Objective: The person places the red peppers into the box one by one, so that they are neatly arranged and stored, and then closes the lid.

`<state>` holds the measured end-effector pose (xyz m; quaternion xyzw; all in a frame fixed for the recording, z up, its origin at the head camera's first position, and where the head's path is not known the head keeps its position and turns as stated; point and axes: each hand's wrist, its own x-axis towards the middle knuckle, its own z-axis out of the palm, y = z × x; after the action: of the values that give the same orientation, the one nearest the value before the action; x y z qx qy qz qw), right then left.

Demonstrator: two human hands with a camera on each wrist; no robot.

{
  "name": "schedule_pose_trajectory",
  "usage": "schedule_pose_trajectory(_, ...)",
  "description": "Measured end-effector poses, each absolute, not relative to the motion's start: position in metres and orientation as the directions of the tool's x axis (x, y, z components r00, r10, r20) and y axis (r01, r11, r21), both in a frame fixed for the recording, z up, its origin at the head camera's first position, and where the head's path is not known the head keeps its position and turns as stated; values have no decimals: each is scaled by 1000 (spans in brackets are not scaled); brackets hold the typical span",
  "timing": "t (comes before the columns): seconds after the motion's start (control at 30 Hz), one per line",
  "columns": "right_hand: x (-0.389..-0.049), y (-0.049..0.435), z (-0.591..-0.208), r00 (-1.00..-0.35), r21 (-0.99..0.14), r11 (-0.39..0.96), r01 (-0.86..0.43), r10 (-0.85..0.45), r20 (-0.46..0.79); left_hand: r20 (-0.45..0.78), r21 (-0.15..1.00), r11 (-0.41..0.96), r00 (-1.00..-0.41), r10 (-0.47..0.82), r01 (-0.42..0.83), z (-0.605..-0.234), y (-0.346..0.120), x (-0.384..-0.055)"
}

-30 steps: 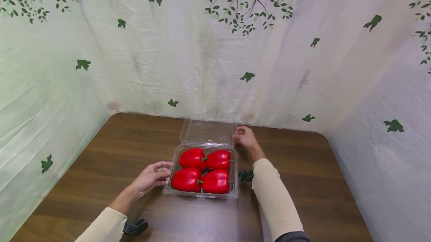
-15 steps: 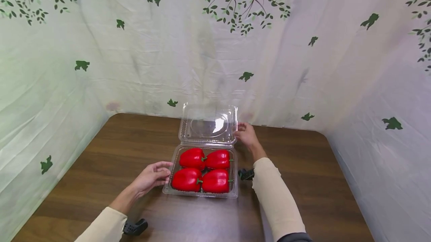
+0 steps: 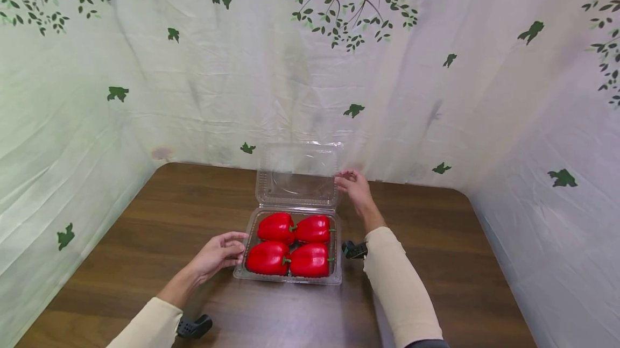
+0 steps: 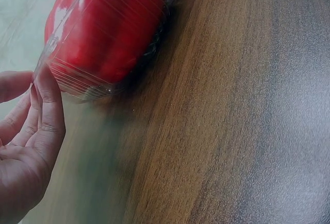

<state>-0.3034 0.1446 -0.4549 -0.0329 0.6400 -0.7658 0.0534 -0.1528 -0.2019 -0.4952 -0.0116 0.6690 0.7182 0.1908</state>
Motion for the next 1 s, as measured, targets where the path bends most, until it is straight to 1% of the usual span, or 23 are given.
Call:
schedule_pose_trajectory(0.1, -302, 144, -451, -992, -975, -219, 42, -129, -13, -274, 956, -29, -927, 258, -291, -495, -202, -153)
schedule_pose_trajectory(0.27, -298, 144, -442, -993, -968, -244, 54, -119, -26, -278, 955, -26, -925, 257, -294, -494, -202, -153)
schedule_pose_trajectory(0.57, -294, 144, -432, -993, -973, -229, 17, -121, 11, -282, 955, -14, -926, 252, -295, -492, -202, -154)
schedule_pose_trajectory(0.9, -289, 143, -422, -976, -985, -155, -70, -195, 100, -289, 953, -11, -922, 258, -302, -492, -202, -153)
schedule_pose_trajectory(1.0, -286, 141, -416, -971, -982, -159, -102, -199, 133, -290, 953, -7, -922, 255, -302, -492, -202, -154)
